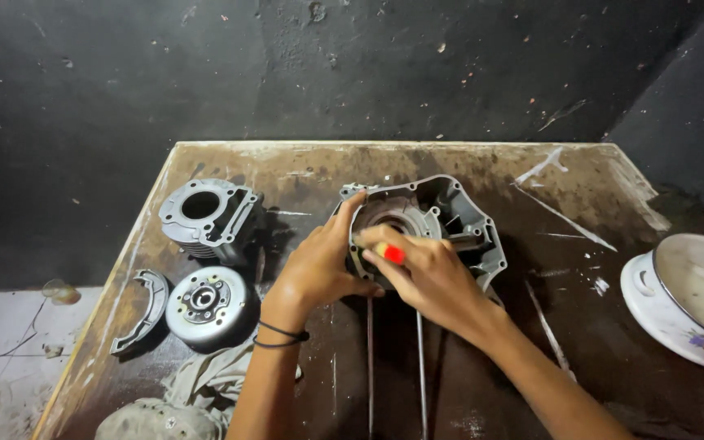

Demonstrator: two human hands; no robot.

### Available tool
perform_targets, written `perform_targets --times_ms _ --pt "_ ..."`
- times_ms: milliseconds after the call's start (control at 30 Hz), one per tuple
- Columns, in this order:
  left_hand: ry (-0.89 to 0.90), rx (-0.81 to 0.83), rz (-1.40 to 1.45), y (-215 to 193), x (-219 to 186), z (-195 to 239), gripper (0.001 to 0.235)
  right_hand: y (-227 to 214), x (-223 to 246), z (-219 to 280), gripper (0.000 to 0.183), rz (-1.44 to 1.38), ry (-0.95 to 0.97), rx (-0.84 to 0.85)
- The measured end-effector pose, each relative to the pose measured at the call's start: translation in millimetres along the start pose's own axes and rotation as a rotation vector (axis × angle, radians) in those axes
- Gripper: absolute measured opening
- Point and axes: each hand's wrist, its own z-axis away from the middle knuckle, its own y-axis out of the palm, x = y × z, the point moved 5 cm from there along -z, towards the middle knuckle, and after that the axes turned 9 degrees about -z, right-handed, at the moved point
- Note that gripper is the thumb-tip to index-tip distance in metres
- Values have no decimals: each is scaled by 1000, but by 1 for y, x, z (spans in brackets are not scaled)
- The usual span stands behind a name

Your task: Cleaning motorcycle engine crankcase with a brush and solvent.

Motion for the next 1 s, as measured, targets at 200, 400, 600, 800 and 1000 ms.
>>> perform_targets --times_ms 200,400,600,800,1000 --pt "50 -30 10 0 1 -3 132 -50 3 23 22 -119 -48 83" --pt "21 -13 -1 0 -1 -1 132 -51 -5 -18 24 153 441 33" --pt "35 -8 5 -1 -1 -2 133 7 -8 -15 21 79 -272 -202" --pt "76 -46 31 -1 -1 -1 132 -26 1 22 25 4 -117 44" --pt "74 -45 5 3 4 -2 132 -59 -28 -3 23 126 128 -152"
